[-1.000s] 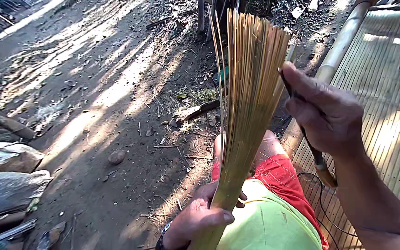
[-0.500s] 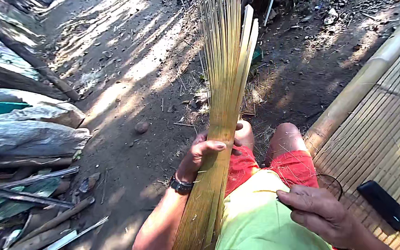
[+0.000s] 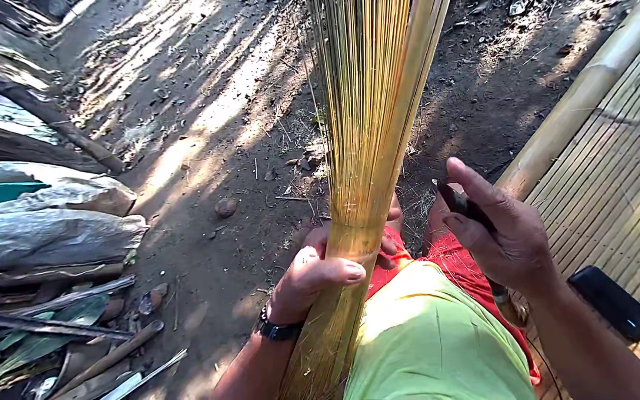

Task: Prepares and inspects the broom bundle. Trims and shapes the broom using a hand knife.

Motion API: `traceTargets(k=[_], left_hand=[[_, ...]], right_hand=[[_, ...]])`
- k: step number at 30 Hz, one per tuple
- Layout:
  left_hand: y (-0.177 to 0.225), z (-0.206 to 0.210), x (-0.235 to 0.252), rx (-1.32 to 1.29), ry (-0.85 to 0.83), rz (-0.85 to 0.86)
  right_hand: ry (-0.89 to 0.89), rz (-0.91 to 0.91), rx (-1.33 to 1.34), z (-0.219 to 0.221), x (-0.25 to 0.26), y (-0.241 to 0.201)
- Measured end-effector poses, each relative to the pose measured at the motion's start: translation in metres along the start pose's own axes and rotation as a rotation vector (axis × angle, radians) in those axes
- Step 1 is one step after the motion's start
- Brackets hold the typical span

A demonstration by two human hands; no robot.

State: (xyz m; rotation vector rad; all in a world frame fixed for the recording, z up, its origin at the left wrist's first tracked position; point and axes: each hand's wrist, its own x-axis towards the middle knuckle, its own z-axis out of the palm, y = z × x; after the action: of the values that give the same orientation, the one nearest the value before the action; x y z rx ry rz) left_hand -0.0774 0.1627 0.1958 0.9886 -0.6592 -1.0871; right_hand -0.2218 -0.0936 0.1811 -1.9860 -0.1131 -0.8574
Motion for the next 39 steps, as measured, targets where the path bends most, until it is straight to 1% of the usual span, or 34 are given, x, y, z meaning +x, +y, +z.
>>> traceTargets(k=[3,7,11,17,22,28,31,39], left_hand=[[-0.002,0.011,-0.005,0.093,-0.005,0.05],[-0.005,0.02,-0.007,0.253,-0.015,0.075],[-0.009,0.022,-0.01,0.306,-0.016,0.071],[-0.013,0.017,-0.01,0.206,-0.059,0.05],[-0.01,0.012,-0.007,0.1,-0.079,0.01],[-0.01,0.01,-0.006,0.032,-0.096,-0.032],[-0.01,0.008,-0.005,0.026,-0.099,-0.04],[-0.008,0.008,-0.003,0.007,-0.111,-0.03]], right_hand=[[-0.009,-0.031,0.009,0.003,0.012,-0.006],[0.01,-0.08,-0.02,0.005,0.021,-0.005],[0.026,-0.099,-0.018,0.007,0.022,-0.004],[0.011,-0.082,-0.035,0.011,0.022,0.002],[0.027,-0.122,-0.091,0.014,0.024,0.004],[0.021,-0.141,-0.137,0.013,0.029,-0.001],[0.021,-0.154,-0.137,0.012,0.032,-0.002],[0.019,-0.11,-0.13,0.01,0.037,-0.004]])
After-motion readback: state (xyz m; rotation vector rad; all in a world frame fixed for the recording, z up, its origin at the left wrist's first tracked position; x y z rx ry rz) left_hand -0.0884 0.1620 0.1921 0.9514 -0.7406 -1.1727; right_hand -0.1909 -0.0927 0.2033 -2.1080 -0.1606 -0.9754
